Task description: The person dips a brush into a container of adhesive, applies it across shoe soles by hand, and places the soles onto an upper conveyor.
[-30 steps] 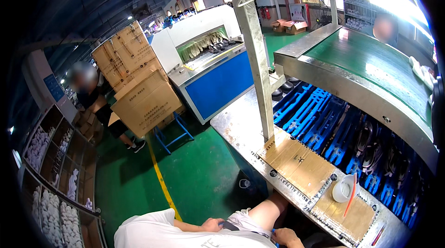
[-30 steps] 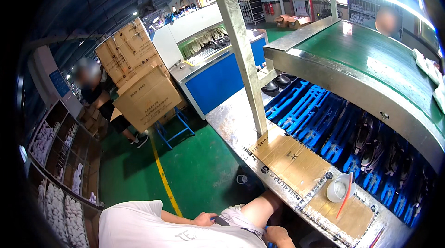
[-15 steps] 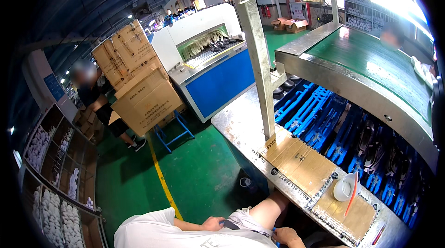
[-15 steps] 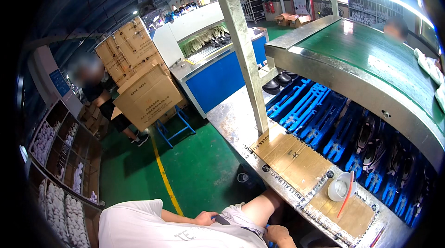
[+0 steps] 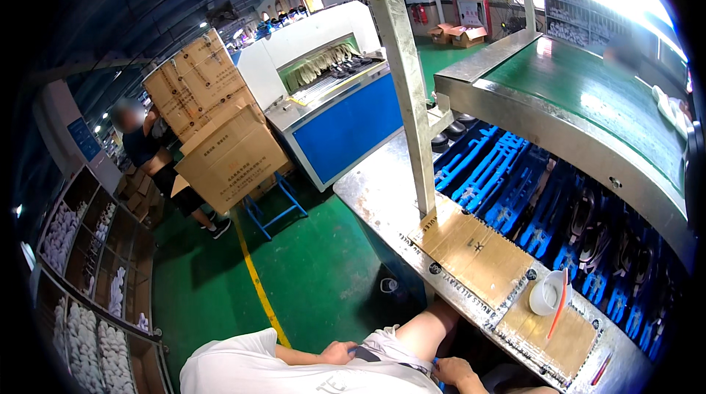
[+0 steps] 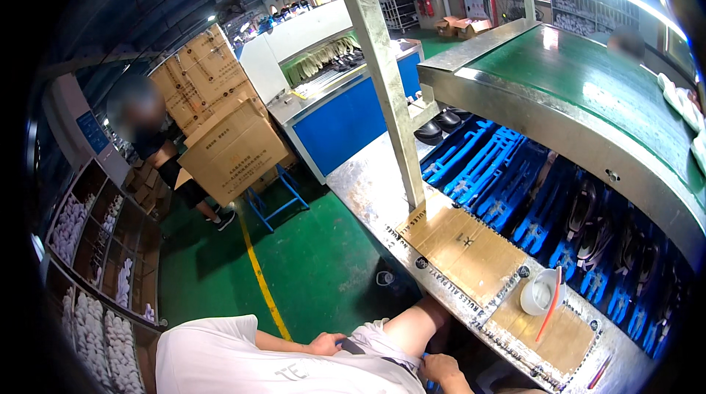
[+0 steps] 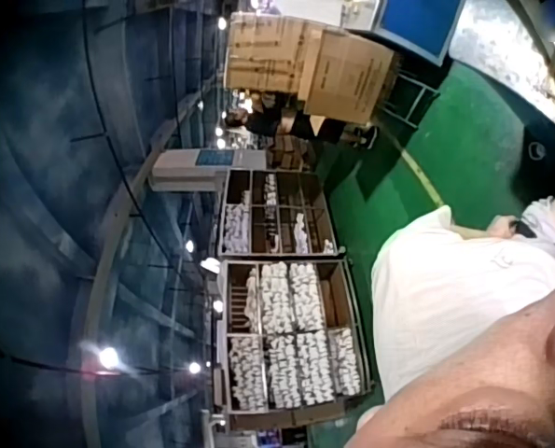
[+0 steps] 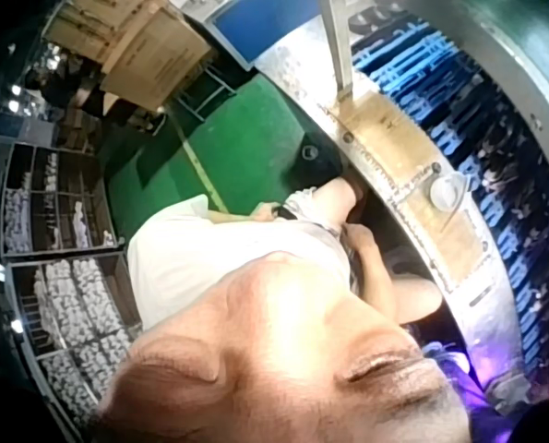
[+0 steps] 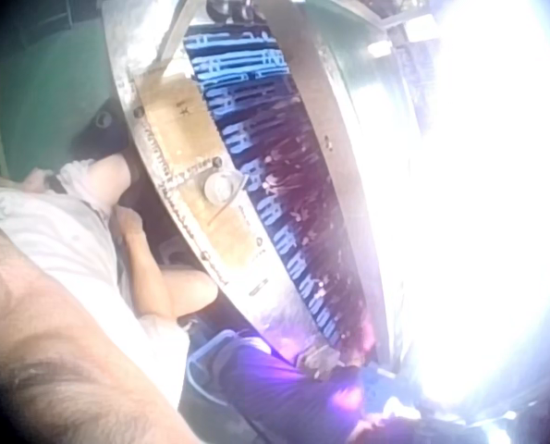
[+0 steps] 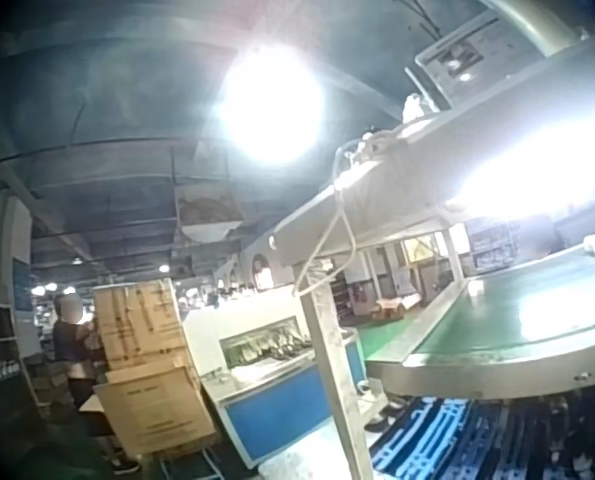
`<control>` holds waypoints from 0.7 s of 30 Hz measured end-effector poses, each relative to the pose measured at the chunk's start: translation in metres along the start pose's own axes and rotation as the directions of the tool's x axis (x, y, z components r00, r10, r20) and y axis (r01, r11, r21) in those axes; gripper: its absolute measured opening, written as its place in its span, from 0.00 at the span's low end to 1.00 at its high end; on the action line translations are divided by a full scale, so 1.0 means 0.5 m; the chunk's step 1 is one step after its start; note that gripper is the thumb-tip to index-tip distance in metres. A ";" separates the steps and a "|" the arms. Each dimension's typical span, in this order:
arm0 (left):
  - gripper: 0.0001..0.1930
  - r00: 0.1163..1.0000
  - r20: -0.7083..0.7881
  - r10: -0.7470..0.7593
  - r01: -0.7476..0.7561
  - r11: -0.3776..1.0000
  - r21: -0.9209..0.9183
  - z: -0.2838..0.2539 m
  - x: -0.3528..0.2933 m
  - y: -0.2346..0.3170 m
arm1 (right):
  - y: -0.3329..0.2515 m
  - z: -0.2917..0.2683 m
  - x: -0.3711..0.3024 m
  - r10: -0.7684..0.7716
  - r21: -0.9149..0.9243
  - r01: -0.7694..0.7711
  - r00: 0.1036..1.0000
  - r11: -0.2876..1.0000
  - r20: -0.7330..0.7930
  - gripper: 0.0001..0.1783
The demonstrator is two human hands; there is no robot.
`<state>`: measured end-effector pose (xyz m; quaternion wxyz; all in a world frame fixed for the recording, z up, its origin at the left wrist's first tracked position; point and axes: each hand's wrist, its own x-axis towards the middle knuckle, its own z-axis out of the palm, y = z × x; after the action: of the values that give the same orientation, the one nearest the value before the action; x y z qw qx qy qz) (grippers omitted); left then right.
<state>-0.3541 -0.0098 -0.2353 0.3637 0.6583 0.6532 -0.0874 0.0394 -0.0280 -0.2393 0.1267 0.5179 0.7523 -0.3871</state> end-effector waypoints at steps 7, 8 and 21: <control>0.23 1.000 -0.014 0.014 -0.014 1.000 0.019 -0.001 -0.001 0.002 | 0.011 0.018 0.007 0.002 0.001 -0.002 1.000 1.000 0.011 0.22; 0.23 1.000 -0.021 0.008 -0.008 1.000 0.022 0.001 0.000 0.003 | 0.020 0.036 0.015 0.006 0.027 -0.005 0.999 1.000 -0.035 0.21; 0.23 0.999 -0.007 0.043 -0.043 0.999 0.025 0.021 0.020 -0.035 | -0.001 0.003 0.007 0.017 -0.006 -0.017 1.000 1.000 0.002 0.20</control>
<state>-0.3651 -0.0101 -0.2553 0.3549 0.6771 0.6391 -0.0853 0.0372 -0.0269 -0.2422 0.1321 0.5234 0.7491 -0.3841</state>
